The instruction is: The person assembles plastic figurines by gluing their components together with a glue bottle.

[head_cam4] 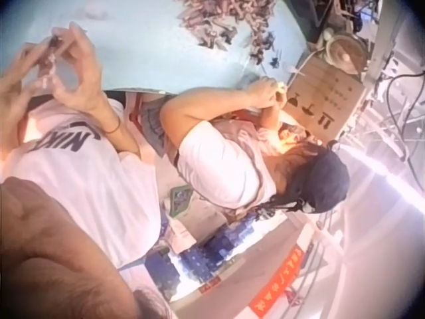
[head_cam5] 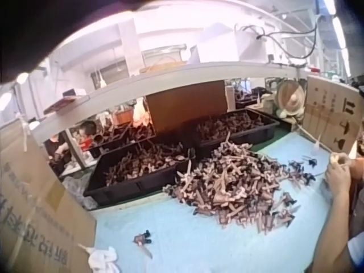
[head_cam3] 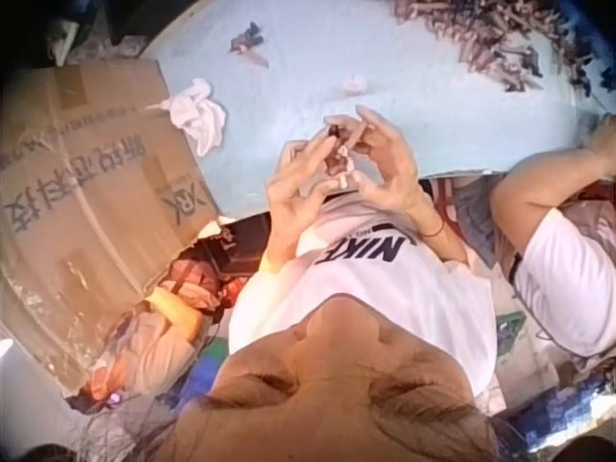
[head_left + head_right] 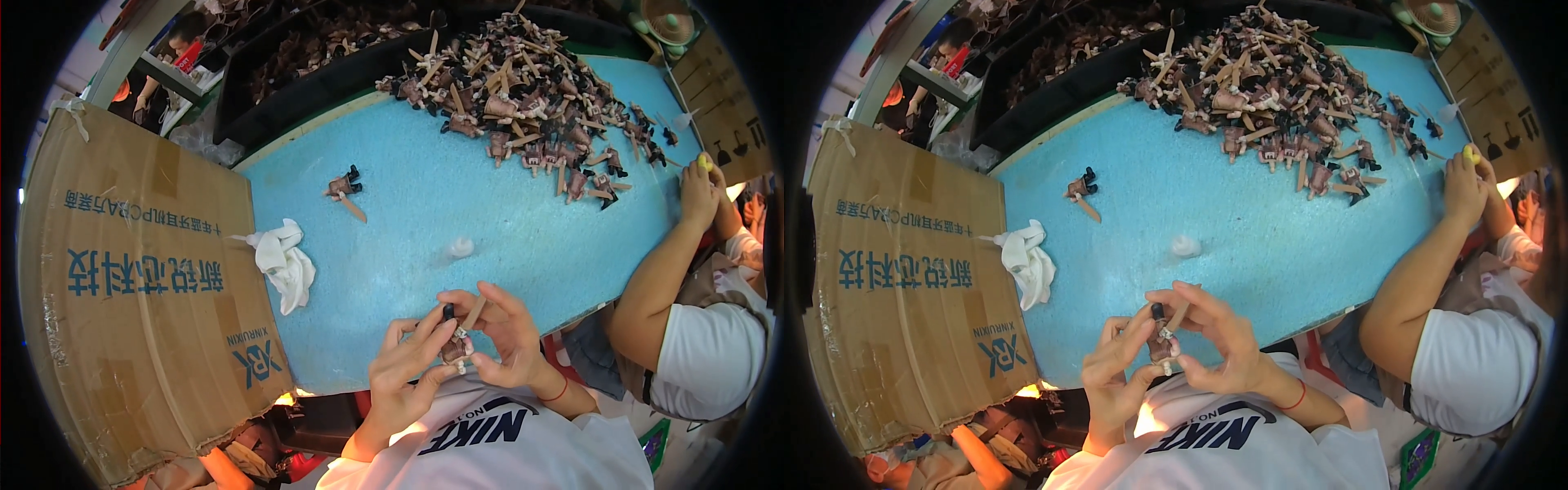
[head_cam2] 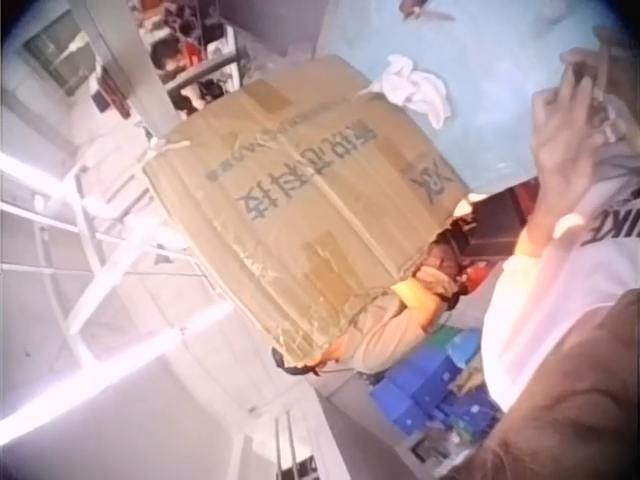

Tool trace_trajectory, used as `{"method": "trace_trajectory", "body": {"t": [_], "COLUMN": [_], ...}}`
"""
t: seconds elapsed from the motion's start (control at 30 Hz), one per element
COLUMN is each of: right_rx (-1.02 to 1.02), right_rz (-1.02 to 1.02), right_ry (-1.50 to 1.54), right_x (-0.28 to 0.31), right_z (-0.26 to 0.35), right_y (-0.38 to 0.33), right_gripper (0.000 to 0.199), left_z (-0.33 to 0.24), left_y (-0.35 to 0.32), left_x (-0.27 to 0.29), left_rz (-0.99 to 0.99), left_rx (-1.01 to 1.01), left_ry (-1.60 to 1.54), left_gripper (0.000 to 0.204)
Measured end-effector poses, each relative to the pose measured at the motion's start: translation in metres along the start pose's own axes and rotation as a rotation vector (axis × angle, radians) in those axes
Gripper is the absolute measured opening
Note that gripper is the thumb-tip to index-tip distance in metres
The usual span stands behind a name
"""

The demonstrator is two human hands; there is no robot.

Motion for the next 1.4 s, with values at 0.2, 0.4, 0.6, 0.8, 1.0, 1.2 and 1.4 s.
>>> {"method": "trace_trajectory", "body": {"t": [0.2,0.4,0.6,0.8,1.0,1.2,1.4], "right_rx": [-0.069,-0.208,-0.271,-0.258,-0.189,-0.204,-0.162], "right_rz": [-0.009,-0.041,-0.116,-0.13,-0.052,-0.089,-0.154], "right_ry": [0.003,-0.069,-0.05,-0.02,-0.16,-0.226,-0.277], "right_x": [-0.002,-0.003,0.003,0.006,-0.001,0.0,0.0], "right_z": [0.006,0.014,0.019,0.018,0.025,0.025,0.024], "right_y": [0.004,0.013,0.013,0.011,0.014,0.011,0.008], "right_gripper": [0.071,0.07,0.079,0.074,0.061,0.05,0.041], "left_z": [0.004,0.015,0.021,0.037,0.044,0.038,0.031], "left_y": [-0.001,-0.008,-0.003,-0.013,-0.024,-0.02,-0.017], "left_x": [0.001,0.001,-0.001,-0.008,-0.019,-0.022,-0.025], "left_rz": [-0.019,-0.061,-0.183,-0.036,-0.059,-0.081,-0.109], "left_rx": [0.02,0.268,0.444,0.479,0.587,0.618,0.621], "left_ry": [-0.062,-0.395,-0.968,-1.4,-1.946,-1.986,-2.059], "left_gripper": [0.05,0.056,0.062,0.068,0.053,0.052,0.045]}}
Point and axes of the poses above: each hand's wrist, its own y-axis towards the middle knuckle, its own x-axis out of the back of the hand, z = x × y, the point moved 3 cm from there along y, towards the middle knuckle, and after that the axes turned 8 degrees about -x, right-handed, at the moved point
